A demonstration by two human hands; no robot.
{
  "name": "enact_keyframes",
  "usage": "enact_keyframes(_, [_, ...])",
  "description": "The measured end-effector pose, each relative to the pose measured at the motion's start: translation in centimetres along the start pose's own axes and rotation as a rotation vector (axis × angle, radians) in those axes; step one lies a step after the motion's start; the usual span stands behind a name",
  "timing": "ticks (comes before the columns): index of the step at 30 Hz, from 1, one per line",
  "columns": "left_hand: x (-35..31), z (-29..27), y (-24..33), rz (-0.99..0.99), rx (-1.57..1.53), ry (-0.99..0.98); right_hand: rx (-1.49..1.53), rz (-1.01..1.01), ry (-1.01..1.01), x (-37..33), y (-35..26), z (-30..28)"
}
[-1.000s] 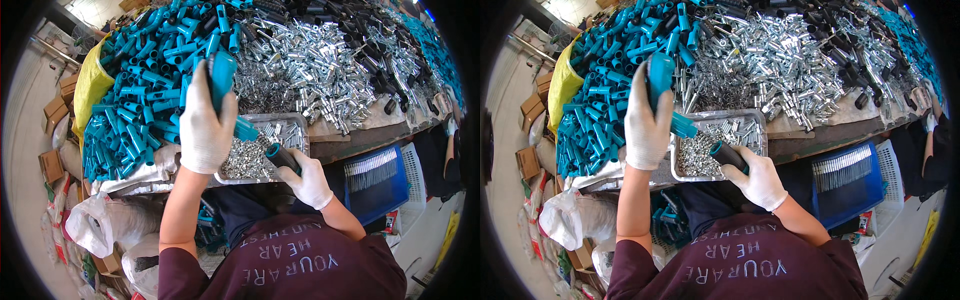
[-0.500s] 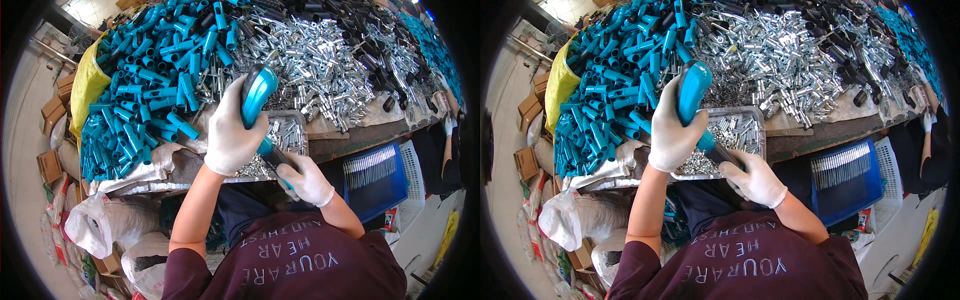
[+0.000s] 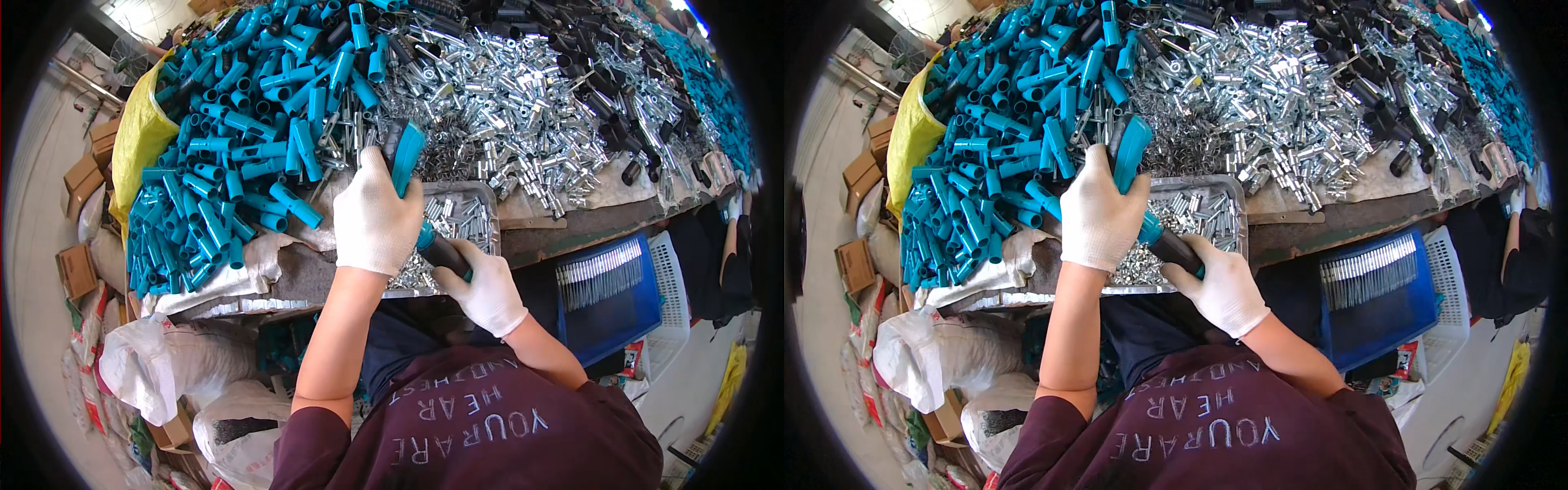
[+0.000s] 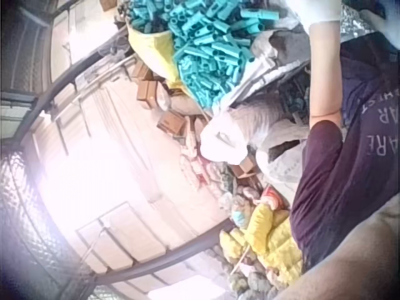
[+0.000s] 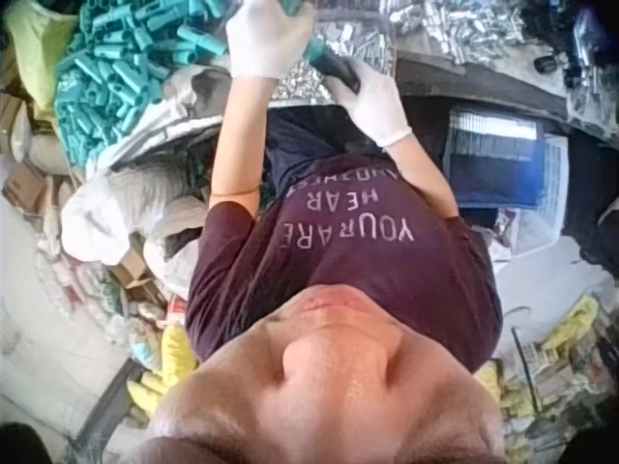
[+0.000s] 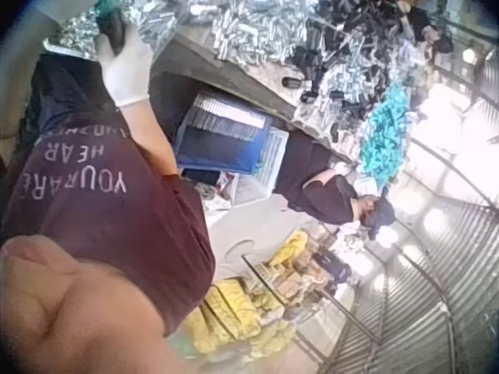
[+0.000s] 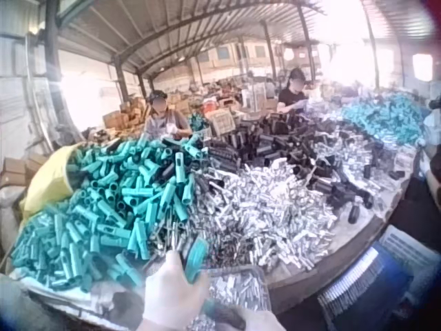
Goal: Assembling small metal and plastic hardware components at a workbench.
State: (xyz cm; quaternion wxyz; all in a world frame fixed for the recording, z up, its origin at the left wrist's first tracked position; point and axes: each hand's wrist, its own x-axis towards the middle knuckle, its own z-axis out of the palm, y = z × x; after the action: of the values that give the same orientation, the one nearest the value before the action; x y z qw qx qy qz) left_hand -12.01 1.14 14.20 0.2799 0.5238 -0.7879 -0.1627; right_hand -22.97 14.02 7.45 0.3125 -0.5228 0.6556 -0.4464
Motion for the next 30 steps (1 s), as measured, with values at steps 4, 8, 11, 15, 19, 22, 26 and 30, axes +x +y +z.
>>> enact_keyframes(4, [0.3, 0.4, -0.4, 0.092, 0.018, -0.046, 0.029, -0.037, -0.037, -0.2, 1.5, 0.6])
enact_keyframes(8, [0.5, -0.1, -0.5, 0.193, -0.525, -0.120, 0.838, 0.544, -0.445, -0.9, 0.4, -1.4])
enact_keyframes(11, [0.5, 1.0, -1.1, 0.474, -1.529, -0.241, 1.219, 0.418, -0.746, -1.2, -0.6, -1.5])
enact_keyframes(15, [-2.5, 0.9, 0.2, 0.004, -2.233, -0.479, 1.237, 0.241, -0.934, -0.6, -0.8, -1.2])
enact_keyframes(19, [0.2, -1.3, -2.7, -0.041, -1.761, -0.552, 0.952, 0.227, -0.969, 0.0, 0.4, -2.6])
enact_keyframes(22, [1.5, -3.8, -1.8, 0.449, -1.037, -0.494, 0.639, 0.525, -0.625, -0.4, 1.8, -4.5])
enact_keyframes(26, [1.4, -4.4, -0.5, 0.140, -0.863, -0.390, 1.460, 0.359, -0.955, -0.4, 11.0, -1.2])
enact_keyframes(30, [1.1, -3.7, -1.0, 0.100, -1.052, -0.301, 0.594, 0.083, -0.855, -1.6, 2.9, -0.8])
